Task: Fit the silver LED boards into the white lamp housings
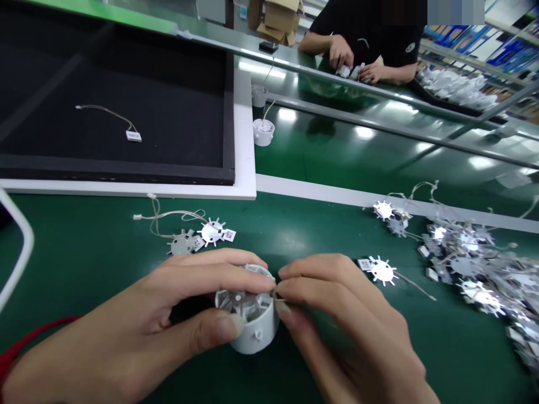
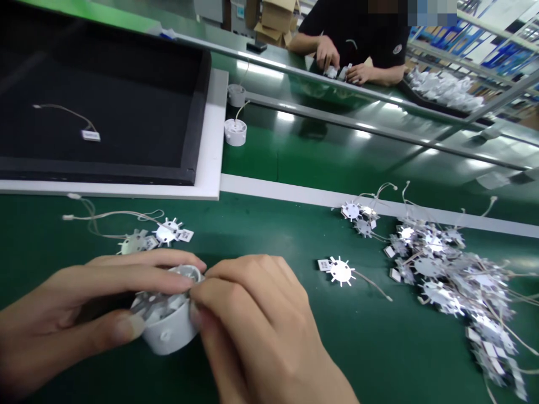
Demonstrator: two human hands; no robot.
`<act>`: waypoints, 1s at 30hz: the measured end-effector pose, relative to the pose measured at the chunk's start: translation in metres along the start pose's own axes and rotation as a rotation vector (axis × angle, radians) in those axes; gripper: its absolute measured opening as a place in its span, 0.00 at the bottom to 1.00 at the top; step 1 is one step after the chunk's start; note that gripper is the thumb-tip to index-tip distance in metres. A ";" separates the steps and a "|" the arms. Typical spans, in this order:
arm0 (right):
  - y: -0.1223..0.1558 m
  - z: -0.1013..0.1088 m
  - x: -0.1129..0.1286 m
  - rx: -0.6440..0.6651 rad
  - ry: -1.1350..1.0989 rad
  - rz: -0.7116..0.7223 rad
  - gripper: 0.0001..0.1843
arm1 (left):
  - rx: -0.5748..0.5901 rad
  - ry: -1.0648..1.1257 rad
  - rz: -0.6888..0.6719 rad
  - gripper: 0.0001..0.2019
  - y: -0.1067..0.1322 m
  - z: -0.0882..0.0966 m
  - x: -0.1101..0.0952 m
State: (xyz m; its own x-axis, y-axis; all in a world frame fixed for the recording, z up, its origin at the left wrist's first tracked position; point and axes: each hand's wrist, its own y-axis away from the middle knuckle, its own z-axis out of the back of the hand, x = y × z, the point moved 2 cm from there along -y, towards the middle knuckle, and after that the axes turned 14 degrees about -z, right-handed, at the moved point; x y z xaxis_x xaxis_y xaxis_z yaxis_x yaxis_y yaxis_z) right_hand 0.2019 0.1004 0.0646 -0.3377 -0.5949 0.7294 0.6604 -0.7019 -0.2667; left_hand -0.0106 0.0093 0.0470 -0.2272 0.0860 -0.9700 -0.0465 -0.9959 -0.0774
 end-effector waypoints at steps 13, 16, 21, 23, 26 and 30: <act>-0.010 -0.002 0.003 0.029 0.150 0.167 0.10 | 0.066 0.376 0.131 0.15 0.000 -0.002 0.002; -0.010 -0.002 0.002 0.006 0.153 0.193 0.08 | 0.048 0.361 0.162 0.16 0.000 -0.002 0.004; -0.011 -0.001 0.000 -0.015 0.201 0.187 0.10 | 0.024 0.197 0.051 0.15 -0.001 0.001 0.018; -0.011 0.001 -0.004 -0.047 0.242 0.190 0.10 | -0.038 0.094 -0.034 0.16 0.000 0.002 0.027; -0.010 0.007 -0.016 -0.081 0.317 0.166 0.13 | -0.168 -0.075 -0.149 0.16 0.001 0.002 0.035; -0.017 0.025 -0.039 -0.081 0.424 0.073 0.19 | -0.275 -0.382 -0.408 0.11 -0.005 -0.003 0.029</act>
State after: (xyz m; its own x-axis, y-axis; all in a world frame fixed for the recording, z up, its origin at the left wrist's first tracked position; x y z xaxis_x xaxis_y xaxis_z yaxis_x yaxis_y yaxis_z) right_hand 0.2210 0.1448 0.0568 -0.5486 -0.7403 0.3886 0.6439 -0.6706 -0.3685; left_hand -0.0137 0.0170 0.0188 -0.5784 0.4143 -0.7027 0.0376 -0.8470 -0.5303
